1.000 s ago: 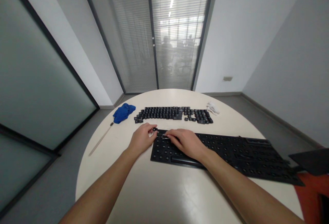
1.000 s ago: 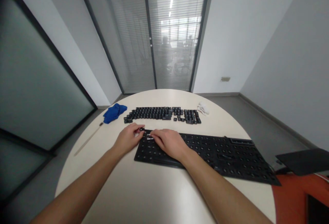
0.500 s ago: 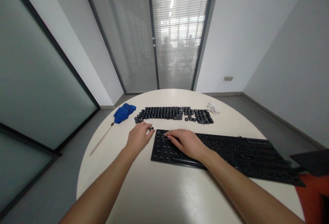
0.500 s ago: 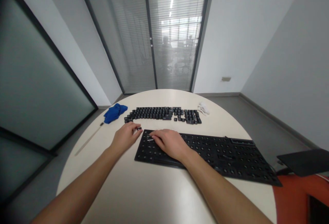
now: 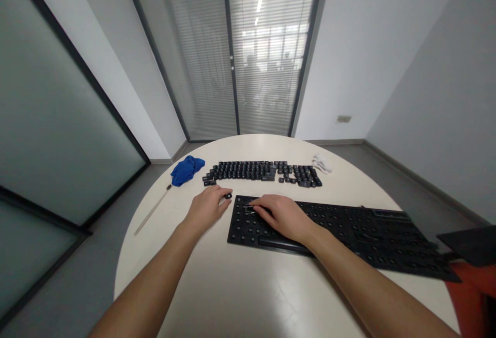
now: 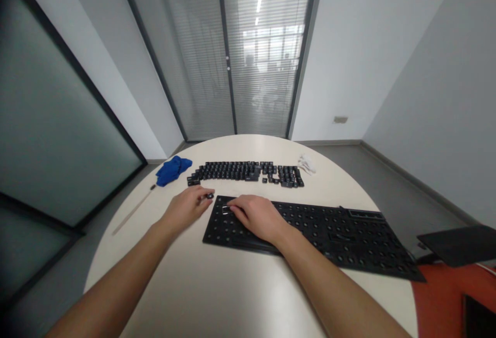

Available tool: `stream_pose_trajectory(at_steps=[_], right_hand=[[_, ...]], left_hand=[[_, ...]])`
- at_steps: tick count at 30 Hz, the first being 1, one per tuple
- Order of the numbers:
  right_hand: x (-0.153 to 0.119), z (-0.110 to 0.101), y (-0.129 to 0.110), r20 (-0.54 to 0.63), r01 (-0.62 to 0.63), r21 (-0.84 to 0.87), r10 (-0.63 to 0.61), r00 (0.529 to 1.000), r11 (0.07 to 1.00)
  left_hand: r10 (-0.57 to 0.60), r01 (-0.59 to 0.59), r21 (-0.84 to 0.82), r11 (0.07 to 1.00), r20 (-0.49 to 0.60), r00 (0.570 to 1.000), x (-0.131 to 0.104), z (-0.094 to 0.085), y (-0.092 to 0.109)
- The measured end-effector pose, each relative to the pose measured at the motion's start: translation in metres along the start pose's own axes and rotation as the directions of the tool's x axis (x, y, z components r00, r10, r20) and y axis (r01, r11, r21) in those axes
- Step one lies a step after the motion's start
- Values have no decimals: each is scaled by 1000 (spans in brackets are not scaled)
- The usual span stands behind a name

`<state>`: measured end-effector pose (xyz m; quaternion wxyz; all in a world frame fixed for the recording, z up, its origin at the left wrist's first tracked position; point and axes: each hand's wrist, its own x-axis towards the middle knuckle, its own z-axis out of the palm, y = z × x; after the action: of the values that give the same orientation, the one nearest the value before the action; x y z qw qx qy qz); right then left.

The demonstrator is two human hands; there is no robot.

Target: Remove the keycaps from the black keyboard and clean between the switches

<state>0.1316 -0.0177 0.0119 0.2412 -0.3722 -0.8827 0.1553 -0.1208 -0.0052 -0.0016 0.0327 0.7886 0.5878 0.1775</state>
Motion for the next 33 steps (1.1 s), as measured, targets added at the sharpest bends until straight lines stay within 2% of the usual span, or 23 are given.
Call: stream_pose_trajectory(at_steps=[3,9,14,20,27,33], right_hand=[[0,0,0,-2,3,4,-3,1000,1000],[0,-1,-1,-9,3,2,-3,1000,1000],[0,-2,-2,4,9,-2,-9,1000,1000],[-1,-4,-3,13,11,3,-11,1000,1000],[-1,-5,-2,20,8,-6,-8,1000,1000],[0,-4,-3,23,6,-11,-6,1000,1000]], left_hand=[[-15,15,23,1000,15,1000,-1,-5,1],[80,-81,22,996,46,996,-1,-7,-1],[-44,44,-1,999,13,999,2,-4,-1],[-121,127,-102,987,70,990,2,-6,-6],[36,-10,-162,987,155,987,0,-9,-17],[144,-126,-142,982,121,982,2,-12,-20]])
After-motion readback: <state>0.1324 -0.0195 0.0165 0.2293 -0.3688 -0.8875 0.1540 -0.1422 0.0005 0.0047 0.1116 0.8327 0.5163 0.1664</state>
